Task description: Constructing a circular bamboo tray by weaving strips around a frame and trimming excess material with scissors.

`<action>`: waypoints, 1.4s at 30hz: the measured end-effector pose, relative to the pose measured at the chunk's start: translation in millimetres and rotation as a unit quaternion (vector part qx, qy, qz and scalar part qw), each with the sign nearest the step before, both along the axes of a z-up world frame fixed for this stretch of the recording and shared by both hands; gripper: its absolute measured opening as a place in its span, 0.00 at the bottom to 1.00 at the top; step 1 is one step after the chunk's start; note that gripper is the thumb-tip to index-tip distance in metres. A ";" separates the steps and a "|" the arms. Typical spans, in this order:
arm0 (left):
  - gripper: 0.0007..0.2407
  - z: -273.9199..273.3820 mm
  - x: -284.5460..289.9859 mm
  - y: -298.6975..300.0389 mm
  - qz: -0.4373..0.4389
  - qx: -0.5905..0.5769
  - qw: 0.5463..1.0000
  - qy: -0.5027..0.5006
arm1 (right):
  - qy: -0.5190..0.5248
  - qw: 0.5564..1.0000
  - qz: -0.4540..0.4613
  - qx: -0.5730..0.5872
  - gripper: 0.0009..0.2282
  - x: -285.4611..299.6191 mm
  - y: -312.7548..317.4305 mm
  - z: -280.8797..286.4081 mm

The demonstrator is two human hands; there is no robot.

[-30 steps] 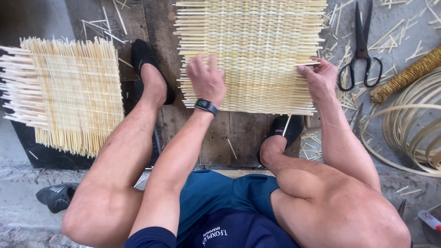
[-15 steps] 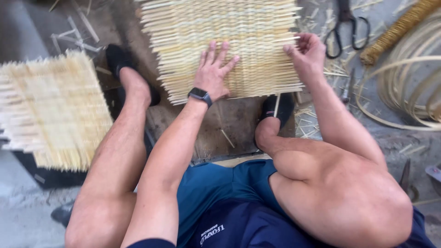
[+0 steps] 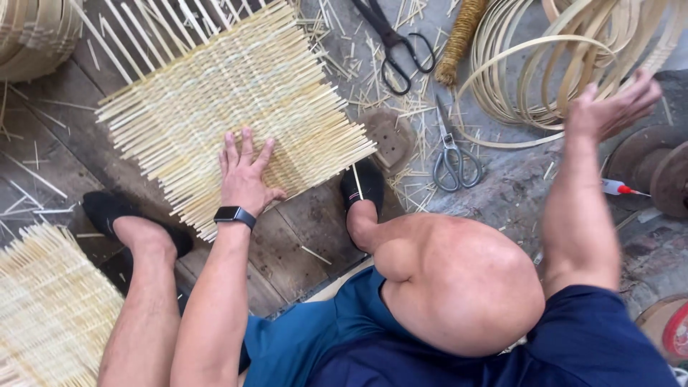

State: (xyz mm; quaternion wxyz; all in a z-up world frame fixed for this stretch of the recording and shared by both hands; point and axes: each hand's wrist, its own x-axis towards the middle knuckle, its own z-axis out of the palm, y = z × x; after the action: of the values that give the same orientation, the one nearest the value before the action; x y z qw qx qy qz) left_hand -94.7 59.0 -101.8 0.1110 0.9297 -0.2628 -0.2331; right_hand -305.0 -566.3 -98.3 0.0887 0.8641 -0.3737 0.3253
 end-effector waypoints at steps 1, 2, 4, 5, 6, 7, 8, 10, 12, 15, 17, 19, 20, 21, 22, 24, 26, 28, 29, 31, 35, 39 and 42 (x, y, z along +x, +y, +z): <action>0.52 0.2 -1.0 -0.8 0.002 0.007 1.000 0.004 | 0.076 0.987 0.000 -0.144 0.28 1.5 -23.0 12.4; 0.52 -1.5 2.0 -2.9 0.003 0.005 1.000 0.002 | 0.074 0.986 0.000 -0.147 0.28 -8.6 -49.1 3.7; 0.52 -5.0 2.1 -4.3 0.006 0.020 1.000 0.012 | 0.149 0.920 -0.091 0.350 0.12 -23.1 -102.8 -13.9; 0.52 -4.0 3.3 -3.6 0.009 0.022 1.000 0.012 | 0.150 0.920 -0.087 0.351 0.12 -20.8 -102.6 -2.9; 0.51 -2.8 4.6 -2.8 0.007 0.033 0.999 0.024 | 0.223 0.952 0.031 0.210 0.08 -18.6 -102.5 8.3; 0.51 -1.4 7.6 -2.4 0.006 0.043 0.998 0.034 | 0.283 0.945 0.149 0.058 0.06 -13.1 -103.3 18.5; 0.51 4.8 11.6 -5.4 0.011 0.045 0.998 0.031 | 0.281 0.946 0.154 0.058 0.06 4.3 -101.1 31.9; 0.48 16.8 16.8 -10.8 0.069 -0.024 0.997 0.032 | 0.328 0.929 0.168 0.010 0.07 31.6 -94.5 57.9; 0.46 30.6 24.3 -29.7 0.109 -0.104 0.988 0.025 | 0.266 0.936 0.209 0.096 0.07 60.3 -74.8 73.1; 0.41 59.8 42.8 -65.2 0.189 -0.302 0.933 0.053 | 0.180 0.924 0.279 0.191 0.07 121.3 -7.0 115.0; 0.38 68.9 57.2 -79.6 0.230 -0.415 0.876 0.084 | 0.165 0.911 0.319 0.205 0.07 162.0 40.6 141.3; 0.33 63.4 72.9 -82.1 0.254 -0.489 0.825 0.124 | 0.180 0.879 0.398 0.193 0.10 195.7 77.7 154.4; 0.33 68.2 77.2 -73.4 0.266 -0.488 0.824 0.111 | 0.177 0.872 0.414 0.192 0.10 213.3 103.3 165.2; 0.31 71.5 78.8 -68.6 0.312 -0.590 0.711 0.221 | 0.224 0.875 0.393 0.173 0.14 223.6 126.1 177.4; 0.29 74.6 80.6 -64.2 0.344 -0.672 0.572 0.321 | 0.271 0.875 0.372 0.151 0.18 233.2 148.7 189.6; 0.27 72.3 76.6 -39.1 0.320 -0.730 0.527 0.296 | 0.268 0.848 0.415 0.193 0.16 248.9 158.7 183.8; 0.24 75.6 76.9 -15.8 0.287 -0.786 0.481 0.262 | 0.259 0.818 0.459 0.230 0.15 266.1 187.0 196.2; 0.19 80.0 70.7 5.4 0.304 -0.810 0.390 0.315 | 0.134 0.592 0.466 0.644 0.08 271.6 233.4 224.0; 0.19 85.1 65.0 11.2 0.307 -0.812 0.388 0.310 | 0.139 0.589 0.469 0.643 0.08 276.4 239.3 215.5; 0.19 94.6 53.9 21.6 0.329 -0.800 0.382 0.326 | 0.082 0.562 0.410 0.714 0.12 286.0 250.7 197.0; 0.22 117.8 19.0 9.6 0.424 -0.807 0.268 0.313 | -0.063 0.496 0.403 0.767 0.11 289.6 299.9 167.4; 0.14 73.4 7.0 28.8 0.366 -0.861 0.206 0.287 | -0.082 0.348 0.364 0.860 0.15 276.1 336.6 167.5; 0.16 83.2 5.4 49.5 0.369 -0.853 0.216 0.299 | -0.008 0.395 0.371 0.841 0.17 272.0 328.2 157.6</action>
State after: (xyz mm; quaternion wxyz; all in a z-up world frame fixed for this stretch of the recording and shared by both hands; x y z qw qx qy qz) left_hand -89.3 108.5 -18.6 0.9816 0.1334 0.1207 -0.0635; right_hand -33.0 -238.0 59.3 -0.8151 0.5514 -0.1015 -0.1457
